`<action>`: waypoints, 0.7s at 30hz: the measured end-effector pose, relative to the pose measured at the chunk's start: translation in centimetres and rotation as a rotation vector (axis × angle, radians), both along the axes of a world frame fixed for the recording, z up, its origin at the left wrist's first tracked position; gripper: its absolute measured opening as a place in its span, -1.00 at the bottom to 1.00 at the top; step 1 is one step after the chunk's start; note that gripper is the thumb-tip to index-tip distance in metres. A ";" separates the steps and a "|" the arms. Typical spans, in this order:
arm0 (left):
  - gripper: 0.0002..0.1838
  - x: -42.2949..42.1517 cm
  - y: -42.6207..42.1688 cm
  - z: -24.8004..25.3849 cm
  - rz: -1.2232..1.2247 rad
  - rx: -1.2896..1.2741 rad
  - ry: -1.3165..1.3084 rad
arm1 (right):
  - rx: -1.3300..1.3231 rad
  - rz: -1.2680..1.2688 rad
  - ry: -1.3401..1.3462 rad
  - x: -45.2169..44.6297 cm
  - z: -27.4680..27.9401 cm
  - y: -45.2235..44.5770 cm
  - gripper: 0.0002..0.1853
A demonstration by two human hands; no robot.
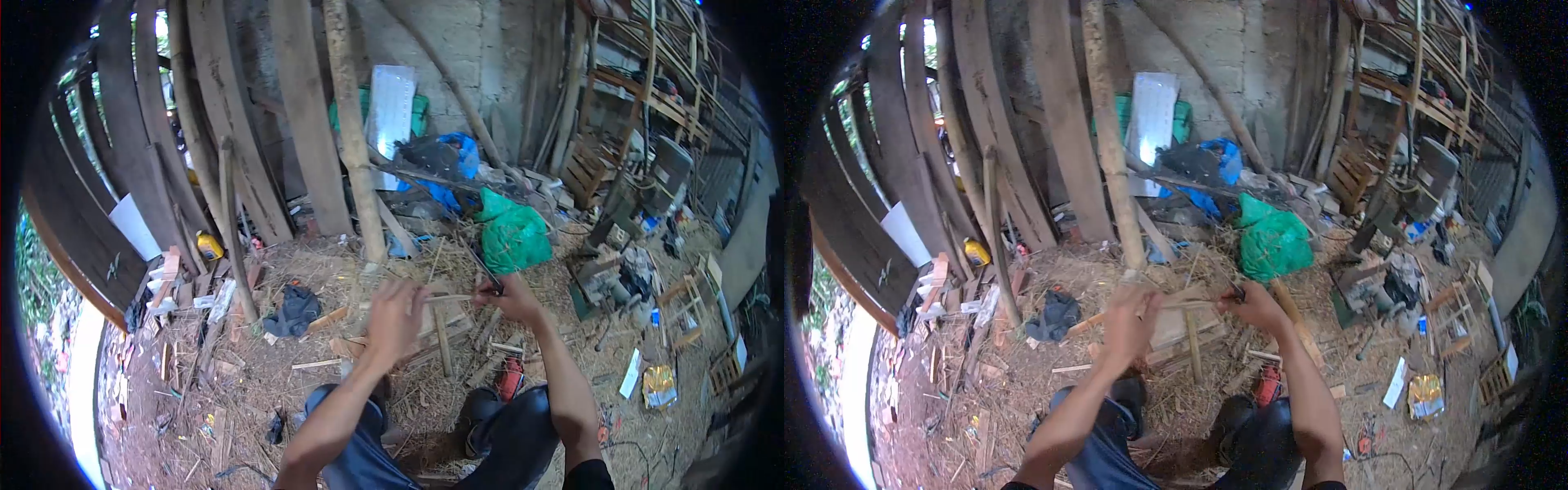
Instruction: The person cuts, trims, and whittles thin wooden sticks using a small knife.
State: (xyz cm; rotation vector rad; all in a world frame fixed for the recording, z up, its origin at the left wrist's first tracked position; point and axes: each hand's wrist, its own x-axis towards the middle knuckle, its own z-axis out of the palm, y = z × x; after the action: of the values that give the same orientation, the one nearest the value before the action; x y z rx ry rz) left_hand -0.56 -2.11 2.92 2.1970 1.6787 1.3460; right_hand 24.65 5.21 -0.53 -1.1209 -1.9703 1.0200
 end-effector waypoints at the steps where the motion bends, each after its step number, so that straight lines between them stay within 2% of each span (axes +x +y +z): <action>1: -0.76 -0.6 0.2 0.2 0.070 0.313 0.193 | -0.060 0.035 0.021 0.6 -0.3 0.2 -0.75; 2: -0.76 -1.3 0.4 -0.6 0.060 0.309 0.192 | -0.065 0.025 0.022 1.1 -0.8 0.6 -0.75; 4: -0.75 -2.0 0.9 -1.7 -0.109 -0.171 0.082 | -0.070 0.032 -0.041 1.9 -1.1 1.2 -0.74; 5: -0.75 -1.9 1.0 -2.4 -0.114 -0.175 0.080 | -0.074 0.027 -0.043 2.3 -1.2 1.3 -0.74; 7: -0.72 -1.4 0.5 -1.5 -0.401 -0.533 -0.004 | -0.125 -0.010 0.047 2.6 -0.7 1.4 -0.75; 8: -0.72 -1.2 0.7 -1.8 -0.403 -0.532 0.002 | -0.123 -0.013 0.052 2.2 -0.7 1.7 -0.75; 10: -0.69 -0.7 0.9 -3.2 -0.357 -0.510 -0.082 | 0.080 -0.322 0.391 1.3 -1.0 2.1 -0.80; 11: -0.69 -0.6 1.1 -3.8 -0.356 -0.510 -0.082 | 0.080 -0.320 0.391 1.4 -0.8 2.2 -0.80; 13: -0.71 -0.3 1.3 -3.9 -0.444 -0.548 -0.362 | 0.328 -0.528 -0.141 1.3 0.5 1.7 -0.82; 14: -0.71 0.1 1.3 -4.0 -0.443 -0.545 -0.361 | 0.331 -0.527 -0.139 0.8 0.9 1.2 -0.82; 16: -0.78 1.5 0.5 -2.0 -0.486 -0.727 -0.898 | 0.515 -0.406 -0.251 -1.3 1.9 -0.3 -0.79; 18: -0.78 2.7 0.0 -0.9 -0.463 -0.730 -0.888 | 0.511 -0.341 -0.315 -3.2 2.6 -1.3 -0.80; 20: -0.77 3.5 -0.1 -1.0 -0.441 -0.738 -0.878 | 0.510 -0.286 -0.576 -4.8 2.3 -1.9 -0.86; 21: -0.80 3.7 0.0 -1.6 -0.459 -0.704 -0.838 | 0.507 -0.288 -0.575 -5.3 1.9 -1.9 -0.86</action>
State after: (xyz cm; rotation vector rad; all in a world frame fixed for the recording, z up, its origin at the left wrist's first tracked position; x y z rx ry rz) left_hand 3.11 -2.08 1.36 1.2331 1.0068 1.0695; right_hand 19.32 3.28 1.37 -1.4357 -2.2224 0.0189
